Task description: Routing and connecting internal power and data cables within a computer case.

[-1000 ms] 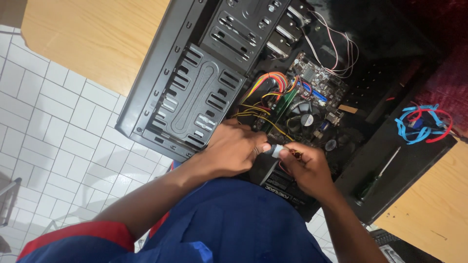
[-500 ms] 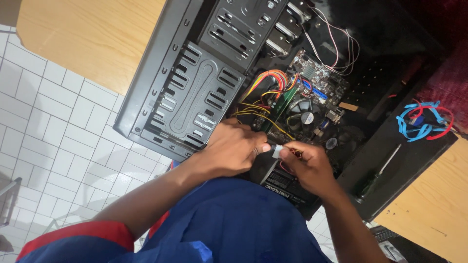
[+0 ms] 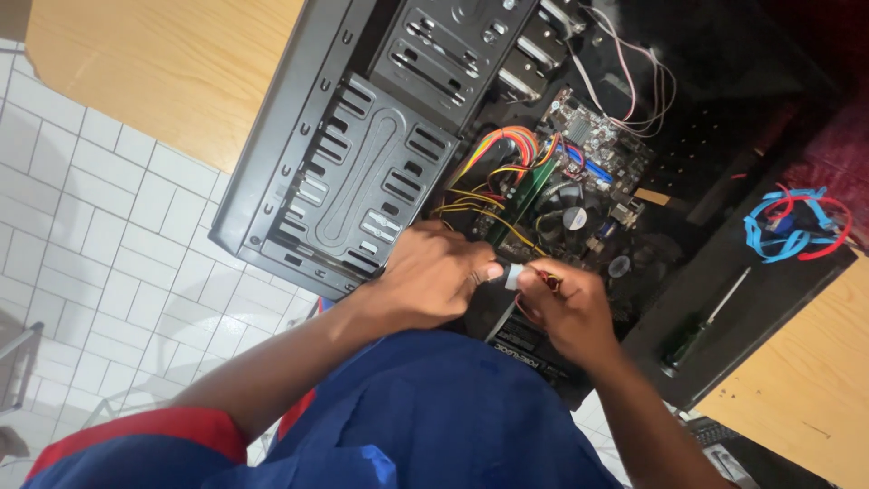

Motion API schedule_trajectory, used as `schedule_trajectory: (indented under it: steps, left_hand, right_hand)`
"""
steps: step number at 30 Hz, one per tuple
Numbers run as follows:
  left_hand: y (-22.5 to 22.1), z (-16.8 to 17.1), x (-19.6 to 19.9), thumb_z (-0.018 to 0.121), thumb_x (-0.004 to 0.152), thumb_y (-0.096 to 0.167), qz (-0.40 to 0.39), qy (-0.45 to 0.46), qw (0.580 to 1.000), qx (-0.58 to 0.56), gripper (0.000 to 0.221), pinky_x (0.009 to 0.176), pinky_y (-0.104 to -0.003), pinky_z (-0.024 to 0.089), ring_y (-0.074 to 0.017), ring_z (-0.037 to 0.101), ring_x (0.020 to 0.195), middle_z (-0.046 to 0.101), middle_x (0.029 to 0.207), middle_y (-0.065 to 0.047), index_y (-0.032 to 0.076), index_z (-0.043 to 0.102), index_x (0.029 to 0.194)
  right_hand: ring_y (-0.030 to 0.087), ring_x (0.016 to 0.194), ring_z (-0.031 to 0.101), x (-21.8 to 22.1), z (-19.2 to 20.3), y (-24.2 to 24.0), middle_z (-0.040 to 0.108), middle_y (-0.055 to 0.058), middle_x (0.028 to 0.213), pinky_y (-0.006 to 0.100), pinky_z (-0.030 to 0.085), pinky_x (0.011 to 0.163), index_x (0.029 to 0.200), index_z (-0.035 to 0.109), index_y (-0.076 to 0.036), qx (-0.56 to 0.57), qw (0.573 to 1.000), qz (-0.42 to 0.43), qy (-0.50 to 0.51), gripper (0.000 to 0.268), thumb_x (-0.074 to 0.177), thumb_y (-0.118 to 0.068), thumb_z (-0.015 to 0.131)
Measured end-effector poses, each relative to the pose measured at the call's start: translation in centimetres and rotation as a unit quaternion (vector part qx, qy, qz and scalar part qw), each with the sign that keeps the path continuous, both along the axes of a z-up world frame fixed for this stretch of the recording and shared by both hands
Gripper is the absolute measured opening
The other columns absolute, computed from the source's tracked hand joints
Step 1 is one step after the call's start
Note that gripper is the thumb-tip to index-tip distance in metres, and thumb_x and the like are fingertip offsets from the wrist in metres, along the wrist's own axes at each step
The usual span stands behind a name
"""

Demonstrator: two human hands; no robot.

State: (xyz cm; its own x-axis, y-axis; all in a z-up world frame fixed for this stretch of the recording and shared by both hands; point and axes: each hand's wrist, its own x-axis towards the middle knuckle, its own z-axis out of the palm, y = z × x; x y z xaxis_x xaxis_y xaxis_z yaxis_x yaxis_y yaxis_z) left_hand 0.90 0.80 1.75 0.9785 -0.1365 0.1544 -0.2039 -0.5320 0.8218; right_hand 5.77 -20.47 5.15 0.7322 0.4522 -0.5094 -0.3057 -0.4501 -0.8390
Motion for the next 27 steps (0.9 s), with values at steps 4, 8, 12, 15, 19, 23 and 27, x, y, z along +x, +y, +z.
schedule_trajectory:
  steps: [4,8,12,15,19,23,27]
  left_hand:
    - [-0.1,-0.6,-0.2,0.048,0.103,0.037,-0.008,0.002,1.0,-0.006,0.032,0.07,-0.041,0.051,-0.0268,0.067,0.063,0.058,0.056,-0.004,0.018,0.054,0.077]
    - [-0.2,-0.6,-0.3,0.045,0.104,0.04,0.001,-0.002,1.0,-0.005,0.037,0.069,-0.041,0.052,-0.0276,0.065,0.06,0.056,0.054,-0.003,0.019,0.054,0.076]
    - [0.0,-0.4,-0.3,0.05,0.103,0.034,0.01,-0.01,1.0,-0.023,0.032,0.066,-0.042,0.052,-0.0291,0.066,0.058,0.058,0.055,-0.004,0.017,0.056,0.076]
    - [-0.3,-1.0,-0.5,0.05,0.102,0.036,0.02,-0.017,0.999,-0.028,0.032,0.066,-0.041,0.054,-0.0268,0.067,0.06,0.058,0.056,0.0,0.02,0.055,0.075]
    - [-0.6,-2.0,-0.7,0.049,0.103,0.037,0.028,-0.041,0.998,-0.025,0.034,0.065,-0.04,0.053,-0.0242,0.068,0.062,0.059,0.057,0.002,0.021,0.054,0.073]
    - [-0.7,-2.0,-1.0,0.058,0.098,0.03,0.019,-0.032,0.999,-0.032,0.026,0.069,-0.039,0.056,-0.0242,0.073,0.07,0.064,0.061,0.0,0.02,0.058,0.075]
    - [-0.5,-1.3,-0.5,0.059,0.098,0.027,0.0,-0.027,0.999,-0.018,0.025,0.071,-0.041,0.055,-0.0264,0.075,0.075,0.067,0.063,-0.002,0.017,0.059,0.075]
  right_hand:
    - [0.009,0.044,0.042,-0.3,-0.4,0.1,0.05,0.0,0.043,0.022,0.035,0.047,0.063,0.065,-0.01,0.005,1.0,-0.013,-0.006,0.037,0.099,-0.014,0.066]
    - [0.008,0.043,0.041,-0.3,-0.1,0.7,0.05,-0.001,0.042,0.021,0.035,0.047,0.06,0.064,-0.01,0.023,1.0,-0.016,0.007,0.038,0.098,-0.015,0.068]
    - [0.009,0.043,0.043,-0.2,0.0,0.6,0.051,0.0,0.042,0.022,0.038,0.046,0.062,0.067,-0.01,-0.007,1.0,0.004,-0.022,0.037,0.097,-0.02,0.071]
    - [0.01,0.045,0.045,-0.1,0.3,0.6,0.054,0.002,0.042,0.024,0.04,0.049,0.065,0.07,-0.01,-0.038,0.999,0.021,-0.026,0.031,0.095,-0.017,0.07]
    - [0.01,0.047,0.047,0.1,0.0,0.4,0.055,0.0,0.043,0.025,0.043,0.051,0.068,0.072,-0.011,-0.048,0.998,0.035,-0.023,0.026,0.094,-0.017,0.07]
    - [0.009,0.048,0.046,-0.1,-0.9,0.2,0.055,0.0,0.042,0.024,0.041,0.05,0.064,0.07,-0.012,-0.036,0.998,0.042,-0.02,0.03,0.093,-0.018,0.07]
    - [0.01,0.042,0.052,0.5,-1.2,-0.3,0.061,0.002,0.042,0.024,0.044,0.047,0.069,0.074,-0.012,-0.018,0.997,0.081,0.005,0.026,0.094,-0.017,0.068]
